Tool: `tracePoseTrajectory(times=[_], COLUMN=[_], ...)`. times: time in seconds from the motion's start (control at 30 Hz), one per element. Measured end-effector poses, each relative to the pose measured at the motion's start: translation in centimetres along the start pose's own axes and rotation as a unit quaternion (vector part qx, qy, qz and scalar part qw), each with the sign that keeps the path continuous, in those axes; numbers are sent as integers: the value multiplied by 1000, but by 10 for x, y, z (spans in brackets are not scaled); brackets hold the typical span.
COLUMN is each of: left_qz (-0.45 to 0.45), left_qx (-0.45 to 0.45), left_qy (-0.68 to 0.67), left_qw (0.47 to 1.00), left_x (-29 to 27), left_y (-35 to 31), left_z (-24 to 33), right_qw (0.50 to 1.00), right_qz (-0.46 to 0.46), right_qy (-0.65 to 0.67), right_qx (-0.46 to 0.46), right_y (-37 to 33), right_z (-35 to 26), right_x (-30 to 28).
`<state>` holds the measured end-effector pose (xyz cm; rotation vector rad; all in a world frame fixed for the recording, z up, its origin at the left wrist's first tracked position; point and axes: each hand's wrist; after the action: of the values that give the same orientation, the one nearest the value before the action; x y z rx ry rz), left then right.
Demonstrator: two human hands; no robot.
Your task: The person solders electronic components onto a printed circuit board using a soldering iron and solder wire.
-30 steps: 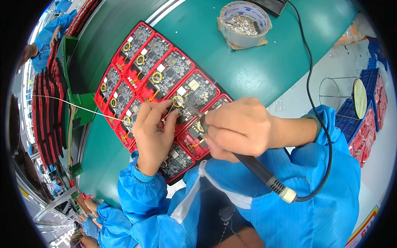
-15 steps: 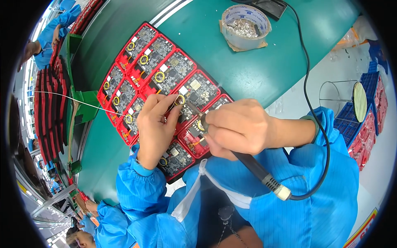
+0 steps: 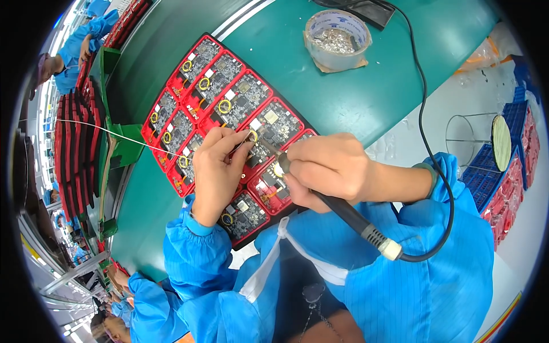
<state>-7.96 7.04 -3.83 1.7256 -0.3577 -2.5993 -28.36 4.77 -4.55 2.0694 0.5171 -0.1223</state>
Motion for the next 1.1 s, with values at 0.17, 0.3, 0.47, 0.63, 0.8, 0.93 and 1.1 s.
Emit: tracePoseTrajectory(times=[0.17, 0.3, 0.47, 0.63, 0.8, 0.93, 1.1], left_qz=[3, -5, -5, -24, -31, -2, 46], left_qx=[5, -2, 0, -15, -31, -31, 29], left_qy=[-3, -21, -19, -71, -56, -44, -9], left_qw=[1000, 1000, 1000, 997, 997, 999, 998], left_x=[0, 0, -1, -7, -30, -25, -19], left_y=[0, 1, -1, -5, -30, -46, -42], left_z=[-4, -4, -5, -3, 11, 11, 6], right_qw=[1000, 999, 994, 988, 988, 991, 991], right_qz=[9, 32, 83, 102, 60, 53, 66], right_qy=[2, 3, -2, 37, 62, 64, 69], right_qx=[0, 14, 67, 111, 129, 101, 93], right_y=[0, -2, -7, -12, -16, -17, -14], right_z=[1, 2, -5, -8, -10, -4, 1], right_x=[3, 0, -20, -28, -30, -16, -7])
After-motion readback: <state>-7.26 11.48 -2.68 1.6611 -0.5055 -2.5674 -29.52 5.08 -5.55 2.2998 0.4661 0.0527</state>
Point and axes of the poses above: each hand's wrist, its own y-axis towards the middle knuckle, its own x-axis out of the palm, z = x × y, and after that the axes turned 13 degrees about y, right-handed
